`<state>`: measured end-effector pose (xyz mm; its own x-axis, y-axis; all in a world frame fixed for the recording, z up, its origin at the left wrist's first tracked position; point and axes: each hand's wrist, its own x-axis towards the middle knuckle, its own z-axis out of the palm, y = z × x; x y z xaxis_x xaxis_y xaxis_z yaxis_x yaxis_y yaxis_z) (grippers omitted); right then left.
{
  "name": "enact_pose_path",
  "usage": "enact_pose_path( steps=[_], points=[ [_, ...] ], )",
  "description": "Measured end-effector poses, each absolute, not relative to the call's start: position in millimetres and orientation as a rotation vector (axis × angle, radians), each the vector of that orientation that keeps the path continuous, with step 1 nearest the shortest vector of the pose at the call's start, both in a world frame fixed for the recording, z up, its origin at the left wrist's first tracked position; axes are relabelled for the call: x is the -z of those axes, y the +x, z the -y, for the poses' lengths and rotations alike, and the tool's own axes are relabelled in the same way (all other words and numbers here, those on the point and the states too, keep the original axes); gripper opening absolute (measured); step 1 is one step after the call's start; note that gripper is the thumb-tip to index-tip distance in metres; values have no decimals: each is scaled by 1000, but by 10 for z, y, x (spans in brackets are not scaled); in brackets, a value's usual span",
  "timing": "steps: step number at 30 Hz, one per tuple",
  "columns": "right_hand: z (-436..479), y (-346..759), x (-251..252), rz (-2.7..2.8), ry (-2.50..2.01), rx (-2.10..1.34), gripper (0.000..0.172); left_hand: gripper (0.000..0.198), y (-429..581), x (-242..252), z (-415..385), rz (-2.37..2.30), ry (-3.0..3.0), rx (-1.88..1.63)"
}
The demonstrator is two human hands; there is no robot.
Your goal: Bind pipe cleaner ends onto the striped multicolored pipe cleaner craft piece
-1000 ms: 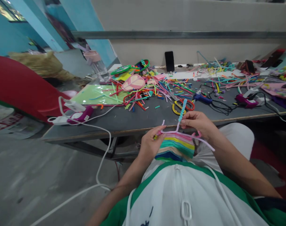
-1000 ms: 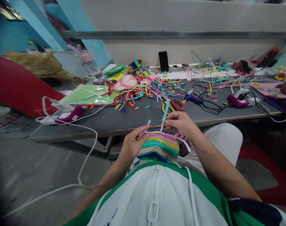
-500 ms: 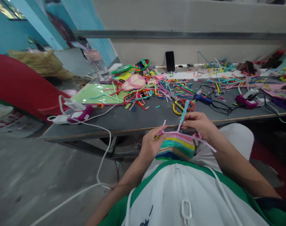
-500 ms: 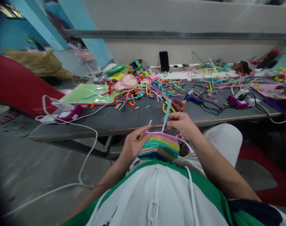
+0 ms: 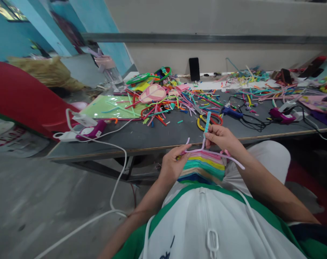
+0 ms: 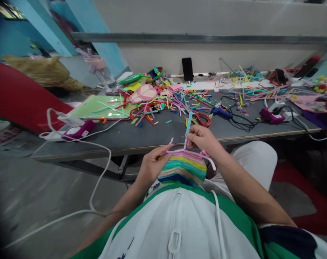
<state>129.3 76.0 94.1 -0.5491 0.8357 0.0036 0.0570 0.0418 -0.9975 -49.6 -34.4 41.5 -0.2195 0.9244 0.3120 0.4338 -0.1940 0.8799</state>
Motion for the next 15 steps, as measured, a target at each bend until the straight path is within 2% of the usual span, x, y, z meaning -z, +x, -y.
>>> enact_pose_path(
  steps=[4,9,15],
  points=[
    [-779,1284,-908,1703,-928,-1623,29,29,-575,-438,332,-1630,1790,-1358],
    [-848,1231,-813,1691,-871,-1741,34,31,-693,-619,151,-1726,2182,-1458],
    [-882,1161,-772,1680,-800,-1807,36,22,-680,-711,-81,-1609,2590,-1286]
  ],
)
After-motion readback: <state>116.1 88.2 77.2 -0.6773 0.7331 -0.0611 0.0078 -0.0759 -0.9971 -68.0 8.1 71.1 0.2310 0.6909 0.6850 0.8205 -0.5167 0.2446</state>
